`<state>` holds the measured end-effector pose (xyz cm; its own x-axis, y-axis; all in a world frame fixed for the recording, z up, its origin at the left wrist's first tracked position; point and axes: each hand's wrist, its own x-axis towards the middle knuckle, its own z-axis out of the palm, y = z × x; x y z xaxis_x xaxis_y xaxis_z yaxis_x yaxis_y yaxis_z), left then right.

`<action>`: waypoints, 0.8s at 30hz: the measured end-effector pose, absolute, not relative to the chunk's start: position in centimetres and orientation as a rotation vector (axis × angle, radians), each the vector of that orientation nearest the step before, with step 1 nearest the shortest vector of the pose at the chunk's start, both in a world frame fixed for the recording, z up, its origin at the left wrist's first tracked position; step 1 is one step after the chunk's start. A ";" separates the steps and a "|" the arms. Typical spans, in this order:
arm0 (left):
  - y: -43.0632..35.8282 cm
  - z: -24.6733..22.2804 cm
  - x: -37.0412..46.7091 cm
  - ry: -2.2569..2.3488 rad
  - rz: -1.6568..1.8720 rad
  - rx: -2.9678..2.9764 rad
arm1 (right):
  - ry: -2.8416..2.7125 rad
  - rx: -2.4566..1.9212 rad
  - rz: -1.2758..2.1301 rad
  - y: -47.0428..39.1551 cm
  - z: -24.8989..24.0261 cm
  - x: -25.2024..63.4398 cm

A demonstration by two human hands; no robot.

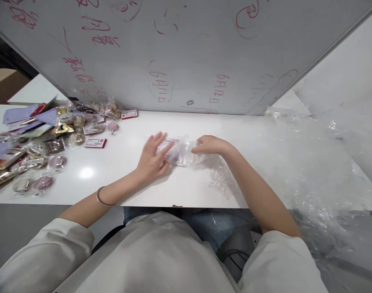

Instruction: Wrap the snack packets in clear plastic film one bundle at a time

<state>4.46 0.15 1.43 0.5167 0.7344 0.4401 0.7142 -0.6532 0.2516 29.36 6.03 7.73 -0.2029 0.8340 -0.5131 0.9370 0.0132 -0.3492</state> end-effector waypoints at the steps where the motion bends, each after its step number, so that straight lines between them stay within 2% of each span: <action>1: 0.0 1.6 4.0 1.490 0.923 2.550 | 2.121 1.883 -0.947 6.1 7.6 29.5; 3: 0.5 1.8 2.9 1.826 0.941 2.171 | 2.119 1.900 -0.936 6.0 7.2 29.5; 5: 1.7 1.8 1.8 1.959 0.791 1.882 | 2.109 1.907 -0.950 5.8 6.8 29.5; 10: 4.4 1.4 0.5 1.790 0.677 1.680 | 2.078 1.954 -1.066 5.6 6.3 29.5; 17: 2.9 2.6 2.5 1.782 1.110 2.106 | 2.042 1.966 -1.305 5.4 6.0 29.1; 20: 2.4 2.3 4.3 1.526 1.014 2.202 | 2.018 2.005 -1.374 5.2 5.8 28.3; 24: 2.2 0.8 6.2 1.145 0.695 2.411 | 1.974 2.075 -1.566 4.8 5.4 27.8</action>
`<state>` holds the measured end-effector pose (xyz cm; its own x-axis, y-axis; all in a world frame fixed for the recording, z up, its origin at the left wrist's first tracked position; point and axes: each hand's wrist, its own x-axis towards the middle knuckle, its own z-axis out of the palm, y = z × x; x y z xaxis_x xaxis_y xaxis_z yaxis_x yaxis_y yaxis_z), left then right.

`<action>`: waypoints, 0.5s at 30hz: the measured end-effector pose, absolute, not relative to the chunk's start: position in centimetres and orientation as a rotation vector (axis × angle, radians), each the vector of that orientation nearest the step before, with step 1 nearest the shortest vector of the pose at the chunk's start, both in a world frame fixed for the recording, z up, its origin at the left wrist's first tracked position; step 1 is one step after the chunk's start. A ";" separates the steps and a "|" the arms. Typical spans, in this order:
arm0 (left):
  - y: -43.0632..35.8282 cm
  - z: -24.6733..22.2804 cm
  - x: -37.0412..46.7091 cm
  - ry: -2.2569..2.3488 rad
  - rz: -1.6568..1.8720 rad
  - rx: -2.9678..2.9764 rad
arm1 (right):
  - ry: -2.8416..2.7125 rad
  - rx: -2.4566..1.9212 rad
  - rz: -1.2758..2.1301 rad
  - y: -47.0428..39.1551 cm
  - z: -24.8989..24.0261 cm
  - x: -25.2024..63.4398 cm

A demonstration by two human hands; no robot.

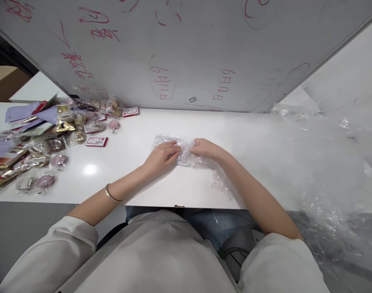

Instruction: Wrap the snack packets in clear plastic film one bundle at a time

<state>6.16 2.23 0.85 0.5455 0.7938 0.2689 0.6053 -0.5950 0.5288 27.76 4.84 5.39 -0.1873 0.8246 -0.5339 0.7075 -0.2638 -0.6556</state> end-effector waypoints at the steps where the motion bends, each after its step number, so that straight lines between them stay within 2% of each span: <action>1: 2.2 0.6 6.3 1.099 0.629 2.466 | -1.759 -1.883 1.503 4.8 5.4 27.8; 7: 1.7 0.4 5.9 1.192 0.450 2.714 | -1.253 -1.501 1.866 4.3 5.5 27.5; 11: 1.9 0.7 5.7 1.256 0.378 2.806 | -1.234 -1.238 1.964 4.5 5.1 26.4; 13: 2.1 1.2 5.4 1.169 0.328 2.837 | -1.324 -1.211 1.928 4.6 4.7 25.8; 15: 2.4 1.7 4.7 1.071 0.307 2.831 | -1.538 -1.249 1.705 4.5 4.2 25.4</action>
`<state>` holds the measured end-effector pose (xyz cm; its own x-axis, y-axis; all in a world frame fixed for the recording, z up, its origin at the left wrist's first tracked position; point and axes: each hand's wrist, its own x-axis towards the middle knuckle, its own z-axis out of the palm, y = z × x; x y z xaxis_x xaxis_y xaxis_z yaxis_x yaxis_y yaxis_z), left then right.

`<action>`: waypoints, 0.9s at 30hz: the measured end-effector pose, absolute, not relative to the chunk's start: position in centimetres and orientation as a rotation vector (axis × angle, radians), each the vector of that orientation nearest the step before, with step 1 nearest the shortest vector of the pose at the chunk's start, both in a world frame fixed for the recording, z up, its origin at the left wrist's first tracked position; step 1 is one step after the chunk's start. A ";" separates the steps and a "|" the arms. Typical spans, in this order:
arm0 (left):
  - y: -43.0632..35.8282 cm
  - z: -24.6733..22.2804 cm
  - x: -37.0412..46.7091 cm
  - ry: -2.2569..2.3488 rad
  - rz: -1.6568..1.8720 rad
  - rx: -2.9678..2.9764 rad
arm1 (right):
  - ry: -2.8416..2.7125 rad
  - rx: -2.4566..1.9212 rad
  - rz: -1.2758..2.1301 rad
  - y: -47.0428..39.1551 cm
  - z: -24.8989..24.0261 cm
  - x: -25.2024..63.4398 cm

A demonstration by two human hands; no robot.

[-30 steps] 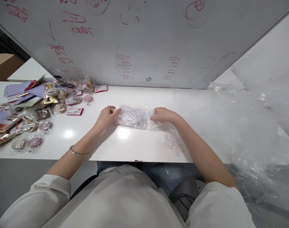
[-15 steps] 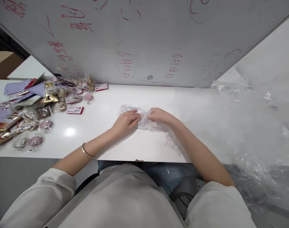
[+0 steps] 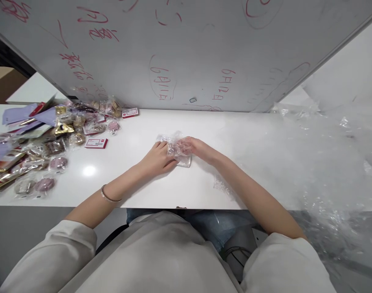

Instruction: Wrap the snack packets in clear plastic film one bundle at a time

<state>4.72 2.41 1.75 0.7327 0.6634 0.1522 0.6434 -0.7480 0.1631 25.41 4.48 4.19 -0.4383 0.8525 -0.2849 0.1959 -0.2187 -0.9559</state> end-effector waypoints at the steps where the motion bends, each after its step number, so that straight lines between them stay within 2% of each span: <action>1: 2.6 2.0 4.2 1.019 0.315 2.815 | -1.685 -1.248 1.537 4.3 3.9 25.3; 4: 3.2 2.8 2.5 0.889 0.400 2.721 | -2.116 -1.095 1.114 3.6 2.7 25.1; 8: 3.8 3.6 0.8 0.932 0.693 2.669 | -2.427 -1.030 0.910 2.5 1.8 24.6; 11: 3.7 4.1 0.8 0.910 0.878 2.730 | -2.615 -1.118 0.608 2.0 1.7 23.2; 14: 3.7 3.6 1.5 0.810 0.606 2.727 | -2.667 -1.207 0.346 2.0 1.6 21.7; 19: 4.7 1.7 1.6 1.183 0.223 2.500 | -2.763 -1.057 0.148 1.6 1.5 21.7; 27: 5.4 1.5 0.8 1.352 0.316 2.233 | -2.722 -0.747 0.168 0.4 1.3 25.8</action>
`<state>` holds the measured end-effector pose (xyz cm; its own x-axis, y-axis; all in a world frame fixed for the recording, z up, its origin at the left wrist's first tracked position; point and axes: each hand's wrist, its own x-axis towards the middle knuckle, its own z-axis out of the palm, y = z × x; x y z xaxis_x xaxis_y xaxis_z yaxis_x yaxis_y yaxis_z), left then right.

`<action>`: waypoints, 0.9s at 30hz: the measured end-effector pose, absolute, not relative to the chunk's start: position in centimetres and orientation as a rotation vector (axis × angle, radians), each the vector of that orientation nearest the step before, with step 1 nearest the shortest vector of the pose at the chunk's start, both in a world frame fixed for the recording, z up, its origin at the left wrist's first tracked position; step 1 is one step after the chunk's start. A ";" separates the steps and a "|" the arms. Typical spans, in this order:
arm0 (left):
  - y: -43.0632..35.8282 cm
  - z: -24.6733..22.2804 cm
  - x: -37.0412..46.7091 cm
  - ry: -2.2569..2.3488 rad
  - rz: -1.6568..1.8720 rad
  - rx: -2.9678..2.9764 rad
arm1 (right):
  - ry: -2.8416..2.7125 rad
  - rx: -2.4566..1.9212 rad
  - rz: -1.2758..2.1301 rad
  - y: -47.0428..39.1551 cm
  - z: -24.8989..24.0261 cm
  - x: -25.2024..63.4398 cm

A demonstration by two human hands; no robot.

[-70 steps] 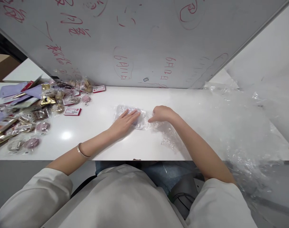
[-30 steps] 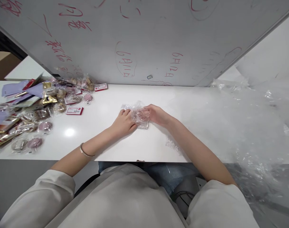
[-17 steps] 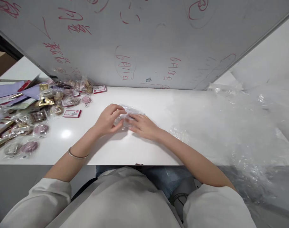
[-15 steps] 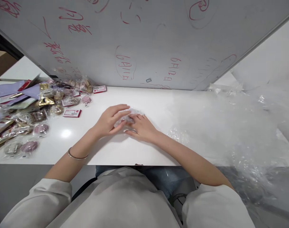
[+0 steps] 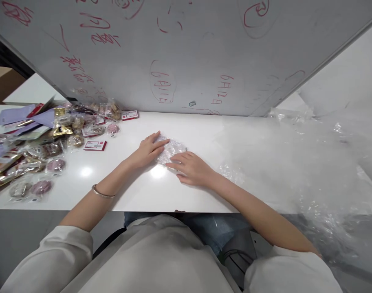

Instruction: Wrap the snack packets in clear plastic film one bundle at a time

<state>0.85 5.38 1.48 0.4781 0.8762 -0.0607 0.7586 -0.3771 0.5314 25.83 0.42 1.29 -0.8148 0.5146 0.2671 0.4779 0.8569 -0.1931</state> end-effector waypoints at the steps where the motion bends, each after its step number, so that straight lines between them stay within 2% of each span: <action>1: 5.4 1.4 0.9 1.350 0.338 2.218 | -2.714 -0.754 0.118 0.6 1.0 25.9; 8: 5.4 1.6 1.6 1.469 0.443 2.056 | -2.765 -0.814 -0.142 2.7 -0.7 23.4; 13: 4.8 2.2 1.4 1.253 0.628 1.821 | -2.497 -0.881 0.016 1.3 1.6 25.2; 17: 4.9 1.6 1.5 1.293 0.864 1.488 | -1.710 -1.395 0.180 -2.4 3.7 31.3; 21: 5.5 1.1 2.0 1.385 0.903 1.336 | -0.926 -1.690 0.060 -4.7 6.0 40.0; 25: 5.6 1.3 2.4 1.435 0.880 1.361 | -0.639 -1.793 -0.225 -1.4 11.3 48.7; 27: 5.4 1.4 2.5 1.428 0.867 1.370 | -0.715 -1.949 -0.106 1.9 14.5 52.1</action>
<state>2.48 5.42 1.43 0.0695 0.9857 -0.1534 0.3192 0.1237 0.9396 52.07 1.85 14.45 0.8201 0.4347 0.3720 0.5242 -0.3102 -0.7931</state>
